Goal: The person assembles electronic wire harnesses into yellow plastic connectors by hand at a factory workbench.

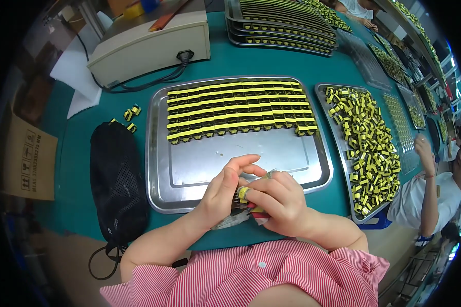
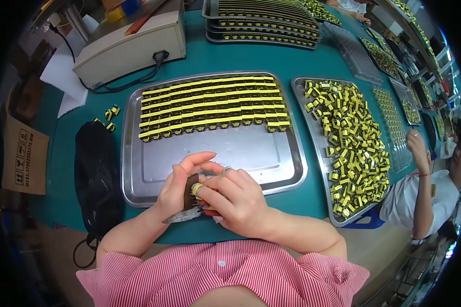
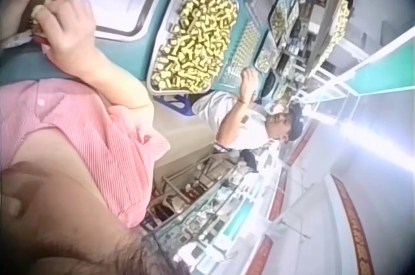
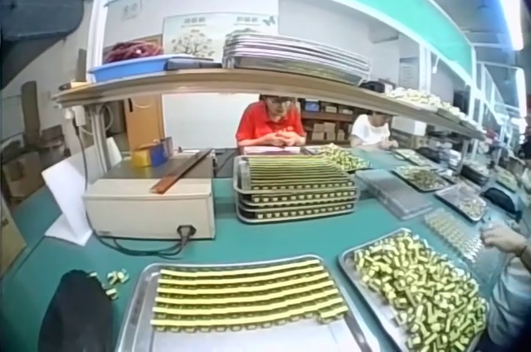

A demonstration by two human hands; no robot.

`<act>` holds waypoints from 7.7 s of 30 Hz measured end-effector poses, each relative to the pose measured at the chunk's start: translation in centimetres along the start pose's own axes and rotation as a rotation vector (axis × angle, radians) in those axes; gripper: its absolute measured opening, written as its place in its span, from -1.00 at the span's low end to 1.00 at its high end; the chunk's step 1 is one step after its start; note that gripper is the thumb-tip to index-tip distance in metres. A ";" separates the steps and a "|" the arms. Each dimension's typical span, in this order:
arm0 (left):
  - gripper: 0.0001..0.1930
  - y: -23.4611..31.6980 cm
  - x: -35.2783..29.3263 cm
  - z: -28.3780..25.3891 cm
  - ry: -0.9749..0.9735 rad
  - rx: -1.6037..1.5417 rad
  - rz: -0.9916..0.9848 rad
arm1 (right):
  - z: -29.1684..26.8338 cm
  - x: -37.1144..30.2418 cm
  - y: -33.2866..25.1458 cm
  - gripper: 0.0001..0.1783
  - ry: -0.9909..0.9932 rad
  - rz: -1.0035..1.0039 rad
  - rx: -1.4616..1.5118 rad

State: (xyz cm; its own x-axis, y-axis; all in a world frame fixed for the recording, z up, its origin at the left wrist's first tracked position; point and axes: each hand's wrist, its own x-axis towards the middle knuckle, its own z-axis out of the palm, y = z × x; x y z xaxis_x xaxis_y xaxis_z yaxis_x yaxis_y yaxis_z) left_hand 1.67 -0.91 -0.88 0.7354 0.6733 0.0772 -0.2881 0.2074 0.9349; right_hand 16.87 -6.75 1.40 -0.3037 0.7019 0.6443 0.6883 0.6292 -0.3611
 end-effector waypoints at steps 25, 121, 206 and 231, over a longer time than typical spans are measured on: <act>-0.24 1.1 0.0 1.1 0.018 -0.031 -0.153 | 0.1 0.1 -0.7 -0.49 0.022 0.048 0.100; -0.79 2.4 0.0 -0.6 0.207 0.742 0.248 | -0.5 1.1 0.9 -0.63 -0.093 1.322 1.743; -0.24 0.9 -0.9 0.0 -0.012 -0.018 -0.104 | 1.1 -0.1 -1.3 -0.55 0.095 -0.020 0.056; -0.28 1.0 -1.2 0.8 0.067 0.058 -0.214 | 1.2 -0.5 -1.4 -0.60 0.075 -0.107 0.046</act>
State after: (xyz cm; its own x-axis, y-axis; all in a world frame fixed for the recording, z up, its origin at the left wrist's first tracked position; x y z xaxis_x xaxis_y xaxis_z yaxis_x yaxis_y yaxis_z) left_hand 0.99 -2.04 0.27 0.7330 0.6642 -0.1467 -0.0922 0.3107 0.9460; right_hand 15.26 -7.59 0.73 -0.3225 0.6045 0.7284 0.6235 0.7147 -0.3170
